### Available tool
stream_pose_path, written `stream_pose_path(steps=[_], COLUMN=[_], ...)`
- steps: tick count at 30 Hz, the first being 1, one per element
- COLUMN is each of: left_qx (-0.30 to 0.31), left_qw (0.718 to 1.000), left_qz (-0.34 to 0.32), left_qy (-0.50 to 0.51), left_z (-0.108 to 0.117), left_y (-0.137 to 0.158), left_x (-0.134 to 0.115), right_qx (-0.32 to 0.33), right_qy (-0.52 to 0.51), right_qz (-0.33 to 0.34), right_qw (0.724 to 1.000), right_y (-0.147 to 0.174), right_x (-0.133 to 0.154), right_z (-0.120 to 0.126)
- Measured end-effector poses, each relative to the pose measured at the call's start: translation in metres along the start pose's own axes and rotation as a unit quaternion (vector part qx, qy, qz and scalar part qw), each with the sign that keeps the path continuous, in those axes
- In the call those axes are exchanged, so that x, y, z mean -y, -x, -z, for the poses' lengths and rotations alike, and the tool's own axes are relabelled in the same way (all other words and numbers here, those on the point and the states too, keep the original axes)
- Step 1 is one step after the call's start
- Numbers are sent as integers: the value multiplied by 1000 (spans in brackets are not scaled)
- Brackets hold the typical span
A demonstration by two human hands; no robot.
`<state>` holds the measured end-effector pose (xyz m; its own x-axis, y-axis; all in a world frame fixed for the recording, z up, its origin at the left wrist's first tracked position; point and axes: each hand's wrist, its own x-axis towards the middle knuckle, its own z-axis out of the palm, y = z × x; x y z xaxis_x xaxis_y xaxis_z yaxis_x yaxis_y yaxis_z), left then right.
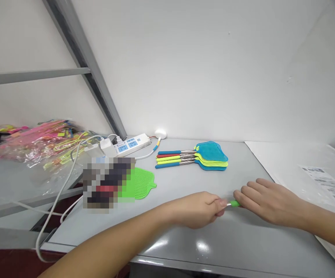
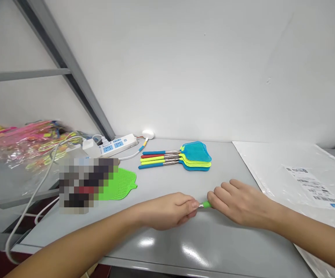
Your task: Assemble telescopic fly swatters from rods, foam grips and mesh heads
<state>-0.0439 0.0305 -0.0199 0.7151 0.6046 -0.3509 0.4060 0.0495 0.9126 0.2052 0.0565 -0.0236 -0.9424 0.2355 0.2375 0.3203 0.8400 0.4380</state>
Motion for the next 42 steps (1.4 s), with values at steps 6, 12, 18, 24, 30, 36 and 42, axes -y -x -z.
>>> stream_pose_path(steps=[6, 12, 18, 24, 30, 36, 42], left_qx=[99, -114, -271, -256, -248, -249, -234], left_qw=[949, 991, 867, 825, 804, 828, 826], left_qz=[110, 28, 0, -48, -36, -69, -72], left_qy=[277, 69, -419, -501, -540, -498, -508], left_z=[27, 41, 37, 49, 53, 46, 40], left_y=[8, 6, -2, -4, 1, 3, -1], left_x=[15, 12, 23, 34, 33, 27, 32], right_qx=[-12, 46, 93, 37, -33, -25, 6], right_qy=[-31, -70, -260, -243, -316, -337, -374], right_qz=[-95, -327, -233, -138, -247, -306, -308], right_qw=[995, 941, 933, 960, 916, 890, 875], right_y=[54, 111, 26, -50, -60, -55, -59], right_x=[-53, -64, 7, 39, 29, 17, 15], right_z=[-21, -26, -34, -52, -60, -65, -59])
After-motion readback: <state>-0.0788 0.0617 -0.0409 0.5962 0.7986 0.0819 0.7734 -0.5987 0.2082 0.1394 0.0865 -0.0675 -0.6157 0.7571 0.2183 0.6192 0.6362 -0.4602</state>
